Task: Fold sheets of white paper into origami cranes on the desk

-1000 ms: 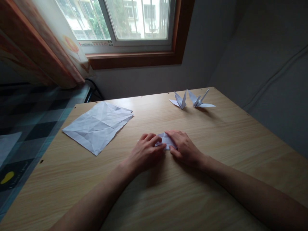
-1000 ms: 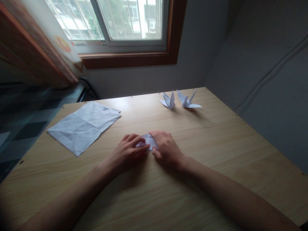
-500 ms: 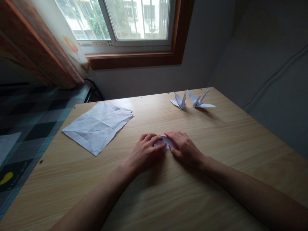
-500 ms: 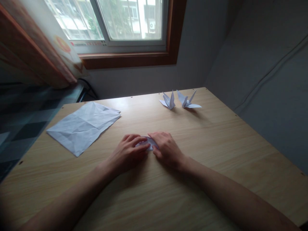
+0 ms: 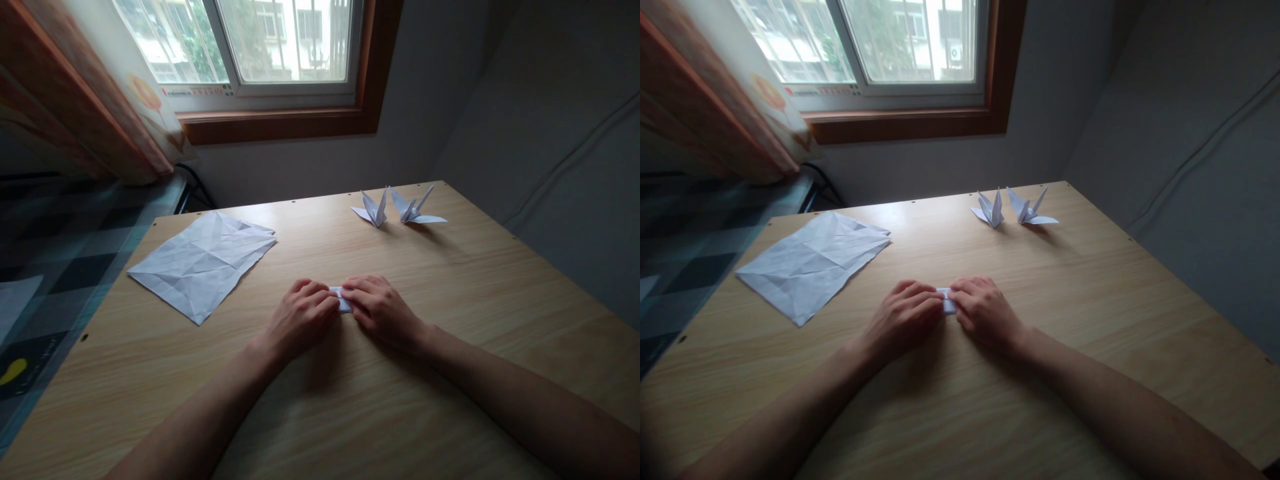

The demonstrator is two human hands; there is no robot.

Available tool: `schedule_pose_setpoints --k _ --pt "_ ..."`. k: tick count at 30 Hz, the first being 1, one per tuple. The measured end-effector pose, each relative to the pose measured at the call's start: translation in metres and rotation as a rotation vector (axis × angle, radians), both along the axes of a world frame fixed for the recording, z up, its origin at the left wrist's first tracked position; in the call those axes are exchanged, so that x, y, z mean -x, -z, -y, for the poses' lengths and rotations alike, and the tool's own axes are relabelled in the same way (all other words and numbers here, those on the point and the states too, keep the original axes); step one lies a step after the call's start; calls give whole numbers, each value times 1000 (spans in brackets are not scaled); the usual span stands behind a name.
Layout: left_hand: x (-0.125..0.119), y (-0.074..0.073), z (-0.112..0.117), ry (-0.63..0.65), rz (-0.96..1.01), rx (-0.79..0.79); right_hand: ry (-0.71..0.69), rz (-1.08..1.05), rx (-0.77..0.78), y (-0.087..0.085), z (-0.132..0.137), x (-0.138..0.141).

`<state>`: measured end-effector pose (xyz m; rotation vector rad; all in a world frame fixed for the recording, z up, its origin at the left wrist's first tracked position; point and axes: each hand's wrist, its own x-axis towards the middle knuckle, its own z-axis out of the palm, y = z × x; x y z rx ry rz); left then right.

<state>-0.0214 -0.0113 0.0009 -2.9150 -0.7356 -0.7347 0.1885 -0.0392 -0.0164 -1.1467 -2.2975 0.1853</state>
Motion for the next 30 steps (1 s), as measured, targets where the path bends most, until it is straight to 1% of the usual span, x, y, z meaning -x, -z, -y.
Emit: schedule_pose_setpoints --k 4,7,9,11,13,16,22,24,27,30 --pt "1 1 1 -8 -25 -27 2 2 -2 -3 1 0" --pt "0 0 2 -59 -32 -65 45 -31 54 -8 2 1" --pt "0 -1 3 -94 -50 -74 113 -76 141 -11 1 2" --pt "-1 -1 4 -116 -75 -65 210 -124 221 -13 1 5" --pt "-2 -1 4 -120 -96 -42 296 -155 252 -14 0 8" --pt "-3 0 3 -123 -102 -5 358 -198 284 -14 0 12" --pt "-4 1 2 -131 -84 40 382 -304 503 -15 -4 10" --pt "-5 1 3 -140 -77 54 366 -309 528 -18 -4 10" --pt "-5 2 3 -168 -67 76 365 -332 526 -20 -2 12" --pt "-5 4 2 -243 7 123 370 -483 548 -18 -1 15"
